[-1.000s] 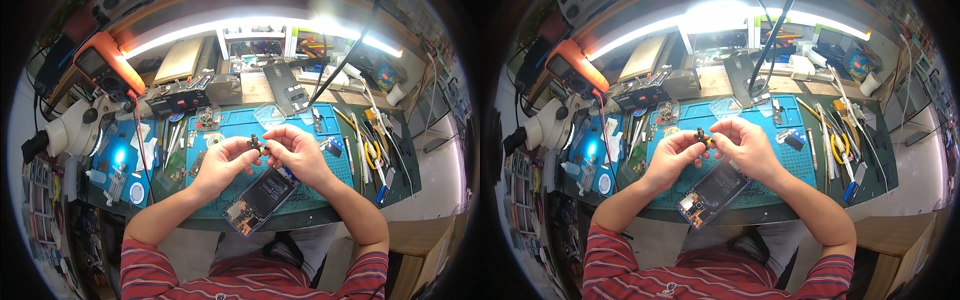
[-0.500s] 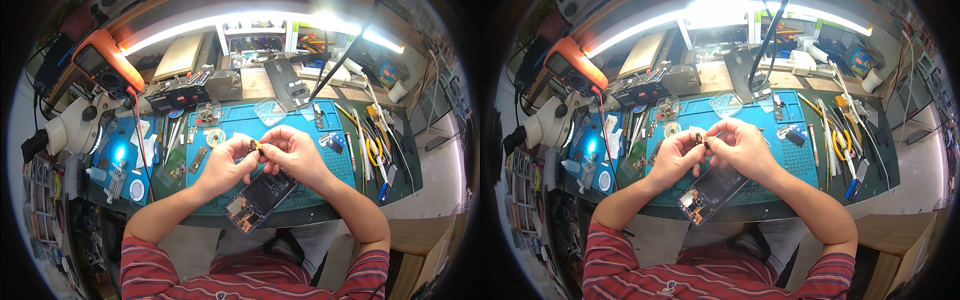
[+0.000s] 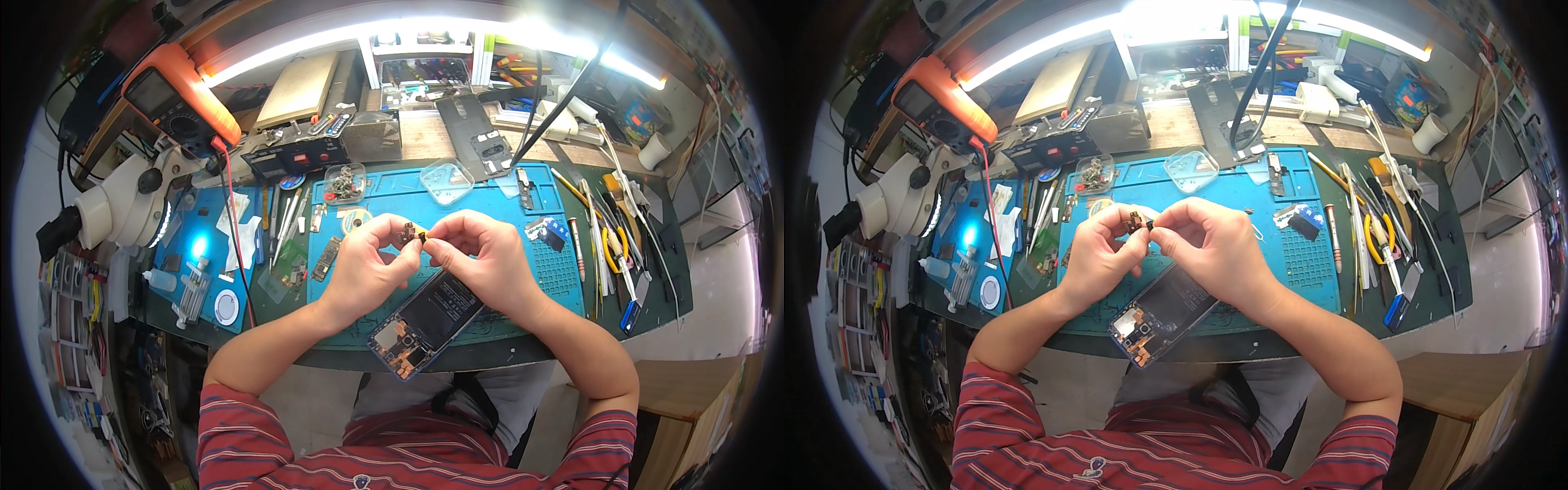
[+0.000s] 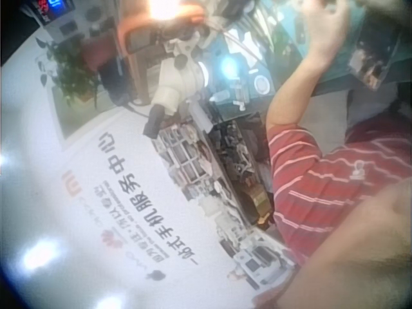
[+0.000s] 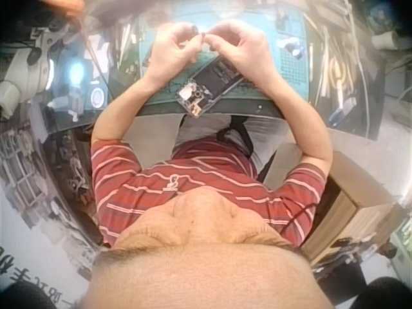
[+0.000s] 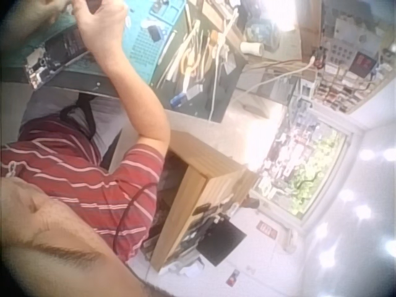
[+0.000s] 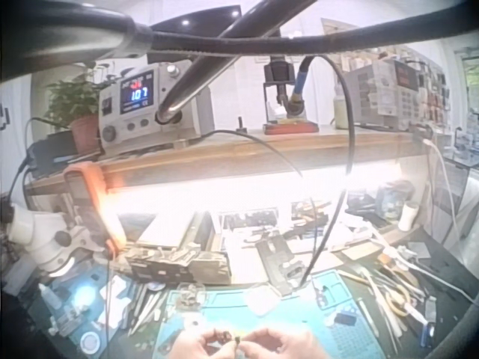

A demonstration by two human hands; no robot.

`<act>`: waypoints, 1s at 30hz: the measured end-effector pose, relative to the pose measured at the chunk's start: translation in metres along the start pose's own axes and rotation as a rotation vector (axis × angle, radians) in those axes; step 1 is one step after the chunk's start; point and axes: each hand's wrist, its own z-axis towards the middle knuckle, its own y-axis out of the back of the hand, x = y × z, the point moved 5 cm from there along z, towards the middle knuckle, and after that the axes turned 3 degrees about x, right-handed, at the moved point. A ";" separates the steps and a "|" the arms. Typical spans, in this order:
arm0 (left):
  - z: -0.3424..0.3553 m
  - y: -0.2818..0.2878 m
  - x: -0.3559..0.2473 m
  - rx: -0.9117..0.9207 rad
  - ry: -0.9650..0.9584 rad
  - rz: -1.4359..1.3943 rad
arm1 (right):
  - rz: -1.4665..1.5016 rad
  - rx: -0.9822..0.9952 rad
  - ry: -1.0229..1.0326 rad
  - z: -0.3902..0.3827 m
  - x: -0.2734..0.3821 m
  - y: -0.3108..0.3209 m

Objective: The person works on a disassembled smartphone at a cluttered workbench. They use a hot air gun, tweezers, and a screwdriver to remove and reattach small components and ribbon cables, then connect a USB cable to the device.

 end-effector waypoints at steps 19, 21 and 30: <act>0.002 -0.001 0.001 0.091 -0.042 -0.049 | 0.210 0.029 -0.127 0.006 -0.015 0.006; 0.002 -0.001 0.002 0.085 -0.062 -0.046 | 0.208 0.019 -0.123 0.005 -0.014 0.006; 0.003 0.000 0.000 0.083 -0.092 0.036 | 0.156 0.033 -0.110 0.006 -0.017 0.007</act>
